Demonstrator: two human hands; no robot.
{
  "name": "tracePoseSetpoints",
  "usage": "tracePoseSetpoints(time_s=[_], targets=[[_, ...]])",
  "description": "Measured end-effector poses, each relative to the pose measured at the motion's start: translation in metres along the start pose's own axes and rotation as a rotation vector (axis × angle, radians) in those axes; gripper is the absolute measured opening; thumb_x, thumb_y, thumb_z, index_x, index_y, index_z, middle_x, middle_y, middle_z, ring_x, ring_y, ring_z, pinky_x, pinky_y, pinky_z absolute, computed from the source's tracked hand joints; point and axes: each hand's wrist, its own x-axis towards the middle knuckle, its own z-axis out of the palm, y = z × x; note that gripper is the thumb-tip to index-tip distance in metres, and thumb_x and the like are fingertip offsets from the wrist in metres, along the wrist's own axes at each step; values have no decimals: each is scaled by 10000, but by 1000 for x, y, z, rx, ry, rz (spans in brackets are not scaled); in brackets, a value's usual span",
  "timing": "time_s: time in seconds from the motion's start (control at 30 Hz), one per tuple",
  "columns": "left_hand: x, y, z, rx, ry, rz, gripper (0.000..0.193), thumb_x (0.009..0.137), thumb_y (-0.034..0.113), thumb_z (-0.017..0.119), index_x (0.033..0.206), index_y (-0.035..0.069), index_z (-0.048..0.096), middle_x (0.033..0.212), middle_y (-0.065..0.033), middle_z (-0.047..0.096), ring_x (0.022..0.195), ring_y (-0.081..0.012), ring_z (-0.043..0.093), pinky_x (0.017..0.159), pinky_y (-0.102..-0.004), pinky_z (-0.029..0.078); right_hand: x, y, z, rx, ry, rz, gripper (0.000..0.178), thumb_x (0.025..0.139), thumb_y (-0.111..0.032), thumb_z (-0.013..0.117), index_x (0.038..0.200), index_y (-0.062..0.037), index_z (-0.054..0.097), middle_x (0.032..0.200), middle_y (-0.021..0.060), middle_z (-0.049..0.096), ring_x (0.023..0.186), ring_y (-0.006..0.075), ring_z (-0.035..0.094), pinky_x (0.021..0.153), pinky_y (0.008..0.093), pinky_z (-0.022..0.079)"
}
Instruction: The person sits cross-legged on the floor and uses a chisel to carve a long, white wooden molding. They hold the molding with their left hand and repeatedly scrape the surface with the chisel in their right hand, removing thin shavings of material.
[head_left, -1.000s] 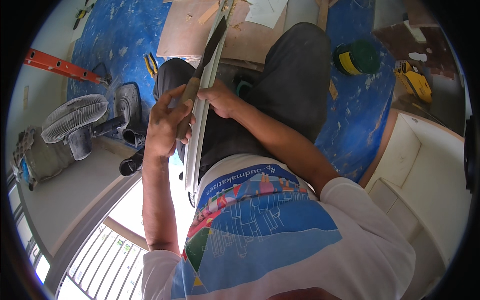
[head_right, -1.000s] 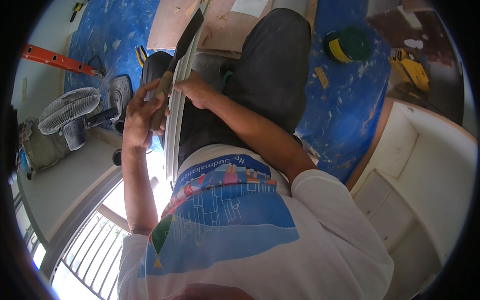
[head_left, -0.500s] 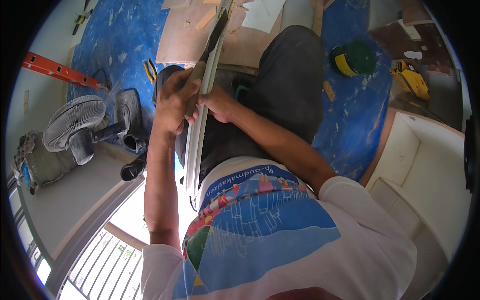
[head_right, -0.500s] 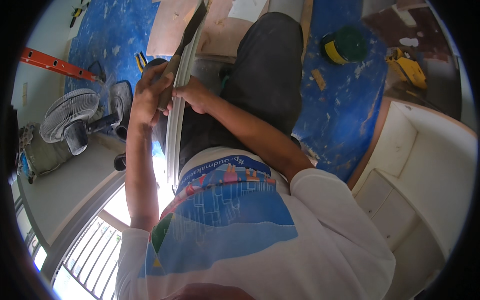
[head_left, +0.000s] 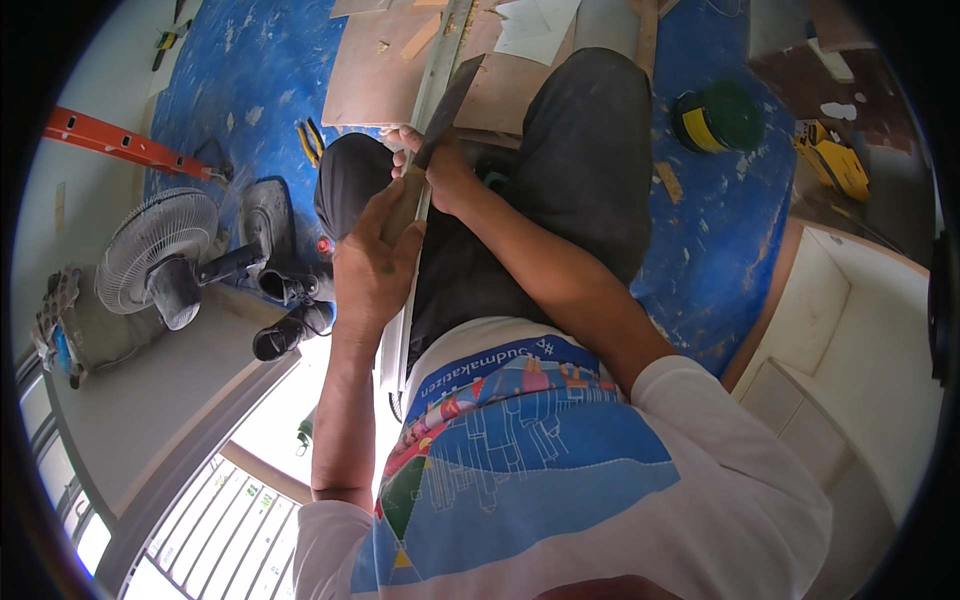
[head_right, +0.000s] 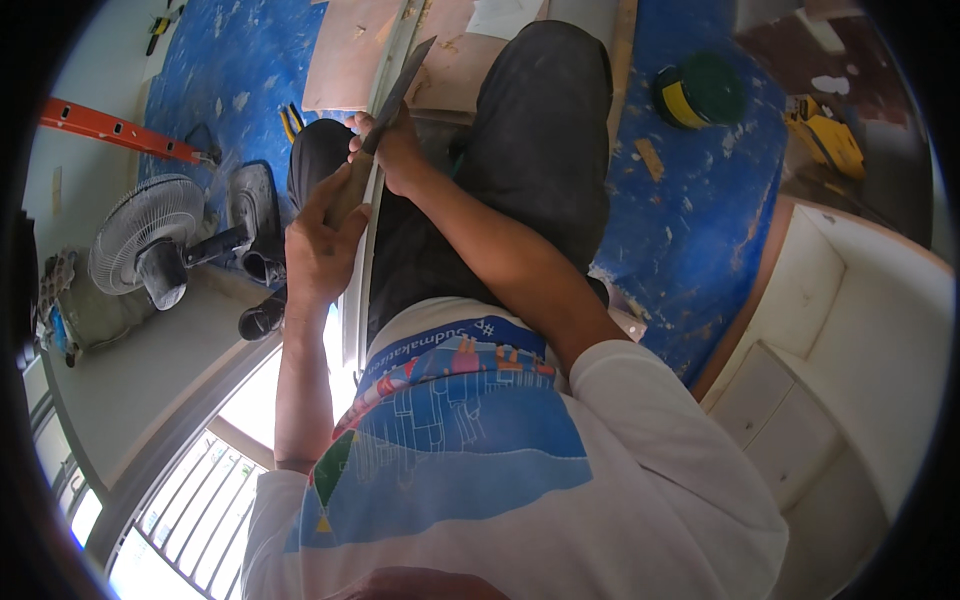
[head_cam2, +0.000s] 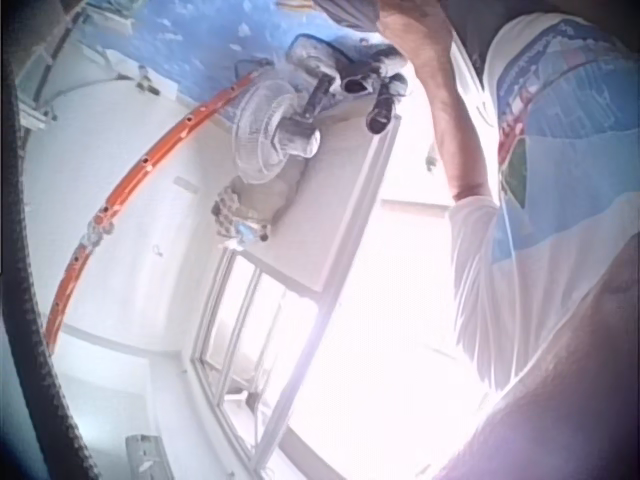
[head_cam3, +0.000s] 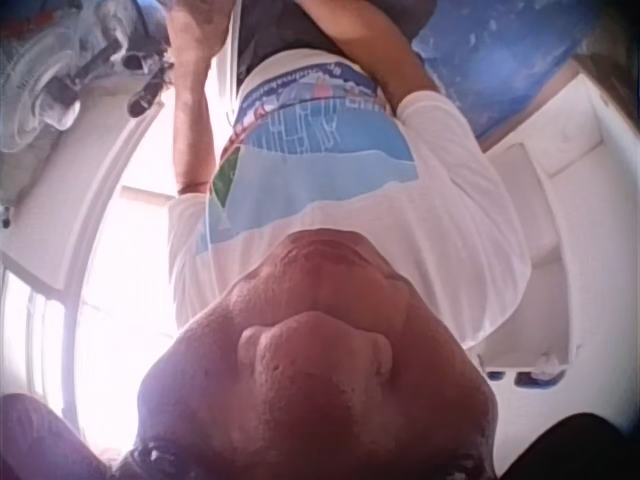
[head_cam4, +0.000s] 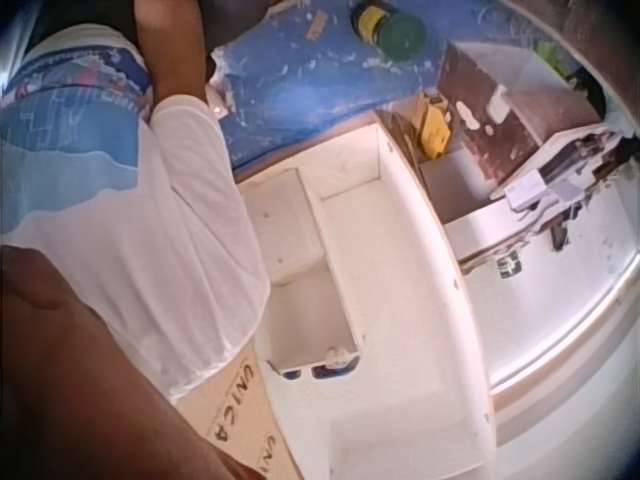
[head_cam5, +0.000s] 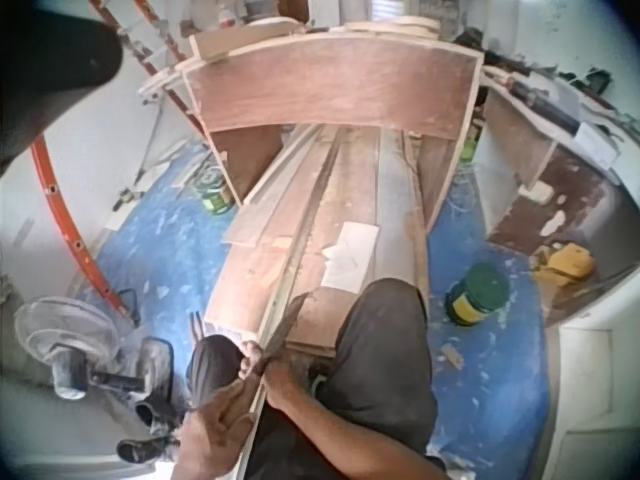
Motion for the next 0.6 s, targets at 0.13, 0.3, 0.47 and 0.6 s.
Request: tracePoseSetpoints(time_s=[0.13, 0.3, 0.47, 0.6], targets=[[-5, 10, 5, 127, 13, -57, 491, 914, 158, 753, 1384, 65, 646, 1181, -235, 739, 1059, -357, 753, 911, -410, 576, 0, 7, 2, 32, -1, -10, 349, 980, -79, 677, 1257, -65, 464, 989, 110, 612, 719, 183, 629, 602, 371, 602], [-16, 14, 15, 357, 57, -16, 521, 905, 153, 744, 1413, 137, 632, 1138, -215, 743, 1015, -415, 736, 852, -488, 594, 11, 14, -3, 32, 33, 43, 340, 965, -54, 677, 1225, -74, 459, 971, 97, 592, 699, 177, 630, 564, 371, 600], [-15, 19, 12, 348, 70, 9, 526, 905, 134, 733, 1420, 139, 626, 1123, -213, 742, 1000, -417, 733, 845, -495, 594, 8, 8, 2, -33, 47, 35, 303, 971, -48, 664, 1199, -67, 465, 942, 78, 590, 689, 177, 627, 553, 377, 593], [-2, 21, 6, 352, 69, 88, 517, 903, 127, 733, 1410, 108, 631, 1139, -215, 740, 1021, -410, 730, 861, -479, 592, 13, 14, -1, -64, 31, -169, 299, 968, -38, 650, 1199, -58, 461, 926, 76, 592, 665, 186, 626, 546, 375, 594]])
